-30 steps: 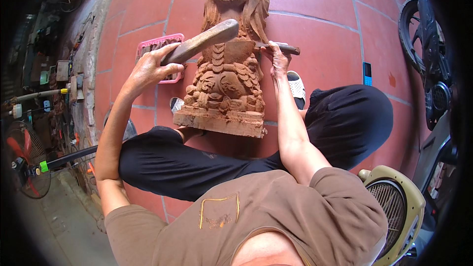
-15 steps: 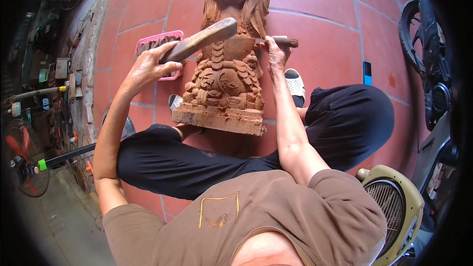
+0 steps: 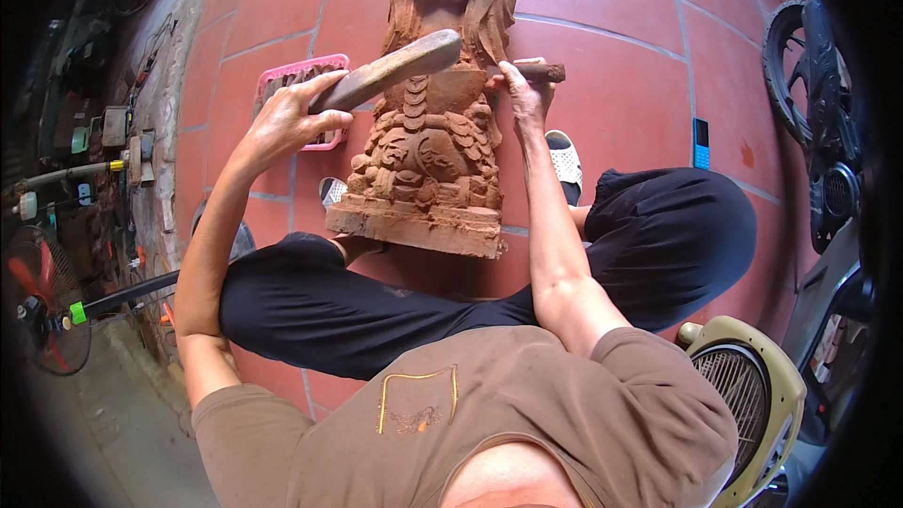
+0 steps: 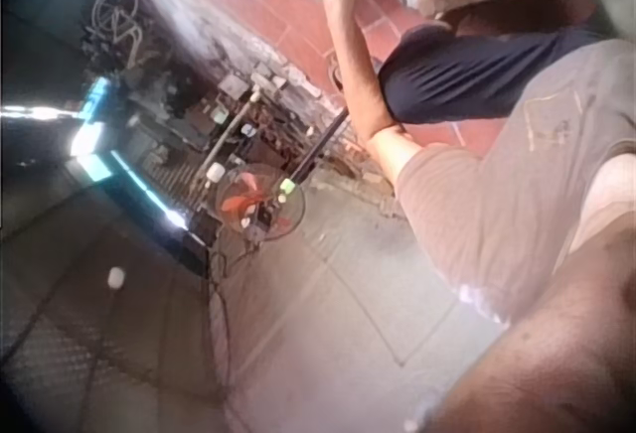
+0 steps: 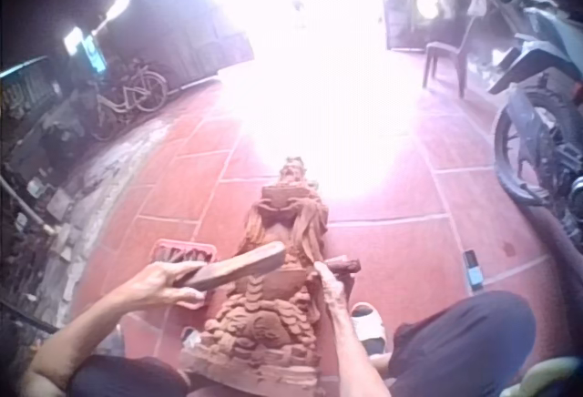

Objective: The person sits on the floor and carves a wooden sculpture using a chisel and mallet. They repeatedly strike the chisel to shape details on the figure and occasionally adjust the sculpture's position.

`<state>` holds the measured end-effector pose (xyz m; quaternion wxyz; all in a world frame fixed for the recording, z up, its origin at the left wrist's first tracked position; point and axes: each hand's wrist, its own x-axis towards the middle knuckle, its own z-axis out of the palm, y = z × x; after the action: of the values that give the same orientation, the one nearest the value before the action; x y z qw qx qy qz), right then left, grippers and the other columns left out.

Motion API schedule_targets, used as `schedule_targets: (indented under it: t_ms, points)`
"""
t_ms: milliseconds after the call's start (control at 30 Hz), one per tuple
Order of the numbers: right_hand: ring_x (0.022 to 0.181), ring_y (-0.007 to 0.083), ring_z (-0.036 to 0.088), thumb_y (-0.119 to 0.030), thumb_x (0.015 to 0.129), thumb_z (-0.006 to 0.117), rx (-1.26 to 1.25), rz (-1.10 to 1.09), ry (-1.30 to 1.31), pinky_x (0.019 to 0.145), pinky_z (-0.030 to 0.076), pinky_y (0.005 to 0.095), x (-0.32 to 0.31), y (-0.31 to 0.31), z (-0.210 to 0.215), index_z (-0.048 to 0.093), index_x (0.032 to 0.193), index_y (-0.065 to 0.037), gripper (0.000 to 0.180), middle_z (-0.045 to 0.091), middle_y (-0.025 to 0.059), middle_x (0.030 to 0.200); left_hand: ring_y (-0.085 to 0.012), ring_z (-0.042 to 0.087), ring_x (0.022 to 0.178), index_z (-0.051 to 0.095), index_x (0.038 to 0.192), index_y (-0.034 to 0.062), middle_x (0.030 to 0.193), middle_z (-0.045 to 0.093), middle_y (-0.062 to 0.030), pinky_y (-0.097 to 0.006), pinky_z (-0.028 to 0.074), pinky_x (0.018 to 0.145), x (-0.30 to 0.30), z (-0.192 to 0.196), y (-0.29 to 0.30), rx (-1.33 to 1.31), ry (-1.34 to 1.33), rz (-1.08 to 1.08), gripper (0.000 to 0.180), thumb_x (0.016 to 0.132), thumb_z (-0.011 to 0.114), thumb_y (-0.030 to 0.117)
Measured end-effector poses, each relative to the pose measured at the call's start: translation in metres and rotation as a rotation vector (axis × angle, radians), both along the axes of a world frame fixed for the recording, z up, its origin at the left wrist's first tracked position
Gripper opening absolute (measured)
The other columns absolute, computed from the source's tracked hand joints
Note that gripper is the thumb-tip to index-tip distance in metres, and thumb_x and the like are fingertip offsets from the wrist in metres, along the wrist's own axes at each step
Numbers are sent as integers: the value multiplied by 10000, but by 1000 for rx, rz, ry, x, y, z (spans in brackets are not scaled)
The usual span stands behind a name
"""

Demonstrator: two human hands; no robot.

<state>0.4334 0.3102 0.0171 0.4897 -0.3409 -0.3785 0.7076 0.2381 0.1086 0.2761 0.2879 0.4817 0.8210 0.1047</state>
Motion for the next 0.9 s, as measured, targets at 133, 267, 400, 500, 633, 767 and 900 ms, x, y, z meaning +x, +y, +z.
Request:
schedule_targets:
  t_ms: [133,267,400,500,633,767,900]
  points:
    - [647,161,682,-22,798,726,199,-94,-291,583,577,284,-6,-7,-14,577,917,-25,191,666,75,775,-281,686,994,548,1377,56,1082,695,-203,-401,502,874,-3,-5,-6,48,26,-23,681,799,762,345]
    - [778,148,662,7,745,706,103,-10,-239,734,560,299,6,-14,-11,566,918,-31,226,652,86,862,-284,684,1001,554,1366,50,1089,694,-206,-402,499,880,-5,-7,-6,53,50,-74,672,806,764,356]
    - [737,121,594,-7,708,716,20,58,-62,707,509,272,16,-29,1,576,837,-36,193,625,38,821,-288,685,997,565,1348,39,1090,696,-204,-397,495,886,-6,-8,-3,74,69,-115,673,801,774,370]
    - [766,137,618,36,730,686,-36,208,1,727,525,281,27,-32,9,558,896,-44,225,636,59,840,-285,684,993,568,1345,35,1072,700,-200,-391,496,880,-8,-11,1,81,61,-119,675,798,777,371]
    - [813,156,652,83,756,658,-37,154,79,793,552,290,29,-26,18,555,938,-44,245,643,88,938,-262,683,983,565,1352,38,1054,703,-188,-385,502,875,-1,1,3,14,49,-48,682,791,779,361]
    - [865,164,657,119,781,633,-33,99,90,829,562,286,18,-25,11,559,943,-38,237,638,96,953,-220,689,889,567,1354,38,1028,712,-161,-363,524,818,-6,1,-7,98,35,-40,693,773,781,348]
    - [844,157,643,103,736,640,-33,130,30,796,552,282,22,-30,6,558,911,-44,242,631,85,955,-216,690,859,562,1359,42,1004,712,-162,-353,529,797,-8,0,-9,61,37,-39,691,773,774,339]
